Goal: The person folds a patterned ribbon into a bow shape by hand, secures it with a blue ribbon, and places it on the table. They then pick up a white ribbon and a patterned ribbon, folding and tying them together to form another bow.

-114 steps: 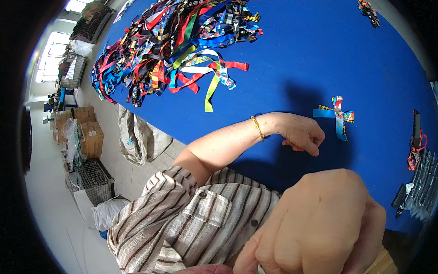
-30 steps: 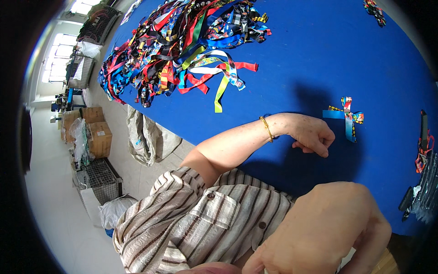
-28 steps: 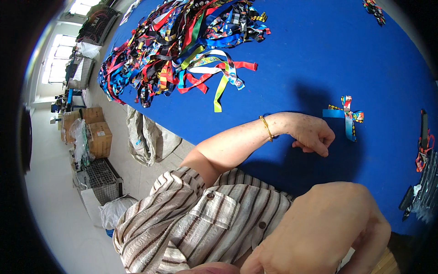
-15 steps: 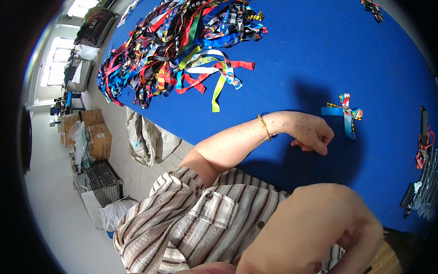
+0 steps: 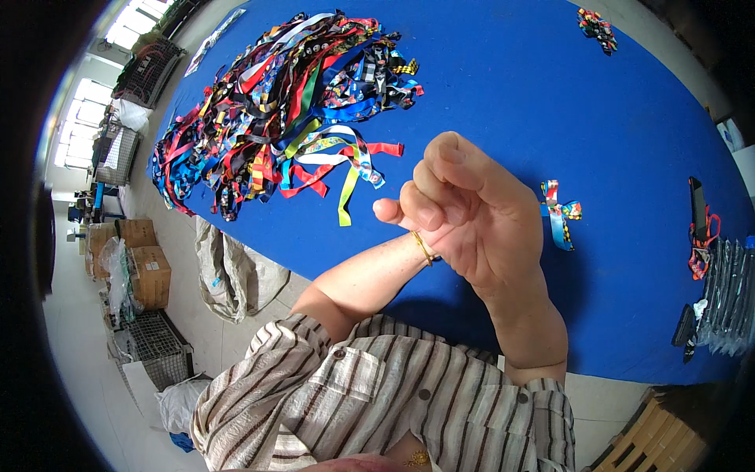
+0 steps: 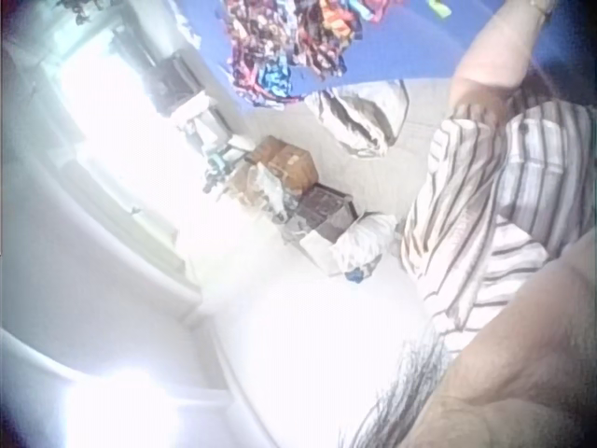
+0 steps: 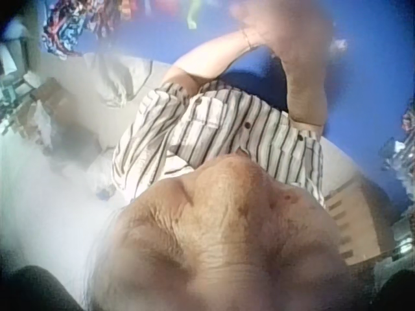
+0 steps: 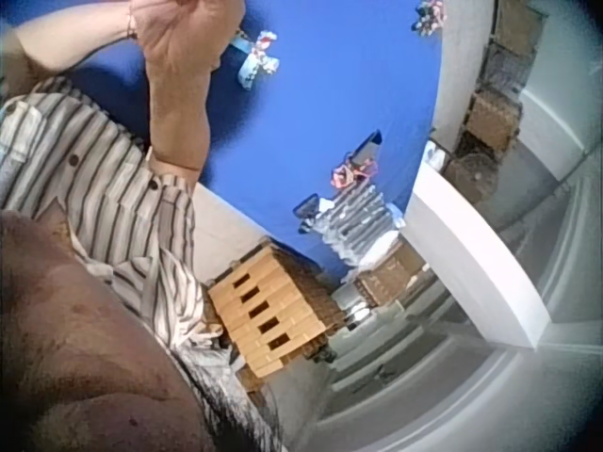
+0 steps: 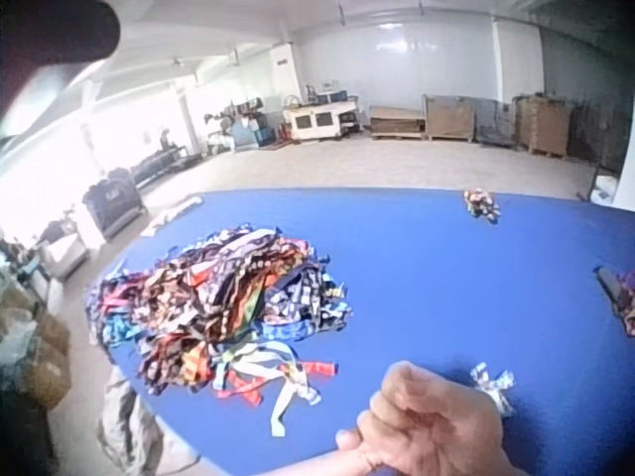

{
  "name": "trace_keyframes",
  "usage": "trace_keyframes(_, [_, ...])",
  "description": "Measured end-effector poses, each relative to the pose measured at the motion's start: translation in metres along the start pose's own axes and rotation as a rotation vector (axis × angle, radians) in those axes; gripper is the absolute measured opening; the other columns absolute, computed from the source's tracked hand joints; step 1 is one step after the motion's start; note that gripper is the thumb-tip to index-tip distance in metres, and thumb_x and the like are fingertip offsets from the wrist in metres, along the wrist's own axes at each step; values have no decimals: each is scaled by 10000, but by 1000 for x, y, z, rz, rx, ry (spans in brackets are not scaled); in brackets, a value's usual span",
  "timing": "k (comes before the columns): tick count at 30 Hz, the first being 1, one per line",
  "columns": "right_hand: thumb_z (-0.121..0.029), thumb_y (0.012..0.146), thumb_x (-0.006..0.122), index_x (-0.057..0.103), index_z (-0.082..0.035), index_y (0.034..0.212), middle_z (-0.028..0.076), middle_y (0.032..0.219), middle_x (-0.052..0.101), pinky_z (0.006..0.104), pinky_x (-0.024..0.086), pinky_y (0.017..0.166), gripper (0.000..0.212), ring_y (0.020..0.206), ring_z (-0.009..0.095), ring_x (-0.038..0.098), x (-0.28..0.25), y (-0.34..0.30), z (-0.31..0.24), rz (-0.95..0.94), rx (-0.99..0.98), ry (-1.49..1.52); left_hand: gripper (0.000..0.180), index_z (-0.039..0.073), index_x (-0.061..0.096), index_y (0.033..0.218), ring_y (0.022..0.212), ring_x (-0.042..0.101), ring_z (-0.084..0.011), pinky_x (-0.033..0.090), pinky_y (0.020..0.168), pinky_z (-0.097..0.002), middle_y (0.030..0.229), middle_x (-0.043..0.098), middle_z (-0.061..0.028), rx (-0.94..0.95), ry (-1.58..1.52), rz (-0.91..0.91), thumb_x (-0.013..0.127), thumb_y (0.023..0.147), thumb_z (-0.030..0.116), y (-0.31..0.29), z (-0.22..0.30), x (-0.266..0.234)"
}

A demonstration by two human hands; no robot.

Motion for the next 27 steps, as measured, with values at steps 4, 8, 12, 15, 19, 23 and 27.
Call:
trace_keyframes(4, [-201, 1007, 492, 475, -92, 806, -4, 650, 394, 497, 501, 922, 229, 642, 142, 508, -4, 0, -2, 38, -8, -22, 264, 13, 588, 810, 429, 535, -142, 413, 396, -285, 563, 568, -47, 4, -14, -10, 687, 835, 256, 28, -2, -17])
trace_keyframes(8, [-201, 1001, 507, 483, -91, 818, -6, 653, 391, 498, 496, 929, 216, 635, 141, 491, -6, 1, -4, 38, -22, -38, 265, 12, 589, 811, 430, 537, -145, 416, 397, -289, 567, 571, -50, 7, -27, -25, 684, 836, 258, 27, -1, -17])
trace_keyframes(12, [-199, 998, 513, 488, -86, 827, -5, 653, 391, 496, 498, 925, 206, 633, 141, 487, -8, 2, -5, 42, -33, -32, 267, 10, 591, 812, 432, 539, -147, 419, 399, -293, 571, 573, -53, 6, -41, -36, 682, 836, 260, 20, -1, -9])
trace_keyframes(15, [-200, 999, 510, 491, -77, 839, -5, 648, 390, 491, 503, 917, 204, 630, 140, 486, -7, 2, -4, 76, -24, -70, 269, 9, 592, 813, 433, 540, -149, 422, 400, -296, 573, 575, -56, 1, -62, -28, 680, 837, 262, 20, -2, -8])
trace_keyframes(19, [-203, 997, 512, 481, -70, 845, -5, 643, 399, 466, 517, 851, 205, 628, 138, 491, -2, -3, -8, 120, -59, -238, 271, 8, 593, 814, 435, 542, -151, 425, 401, -300, 577, 577, -59, 7, -85, -25, 678, 837, 264, 24, -2, -18])
trace_keyframes(23, [-183, 996, 501, 466, -66, 863, -3, 635, 420, 431, 522, 774, 181, 620, 142, 511, 12, -5, -3, 14, -43, -309, 273, 6, 594, 815, 436, 544, -153, 428, 403, -304, 580, 580, -62, 1, -115, -3, 676, 838, 266, 4, -5, -5])
trace_keyframes(27, [-170, 978, 524, 465, -56, 878, 5, 626, 450, 433, 531, 739, 164, 596, 148, 525, 27, -11, 4, -92, -37, -327, 276, 5, 595, 817, 438, 546, -156, 432, 404, -308, 584, 582, -65, -1, -141, 11, 674, 838, 268, -3, -4, -4])
Point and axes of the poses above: each hand's wrist, its own y-axis towards the middle knuckle, its own x-axis out of the palm, z = x × y, the point moved 9 cm from there along y, towards the middle knuckle
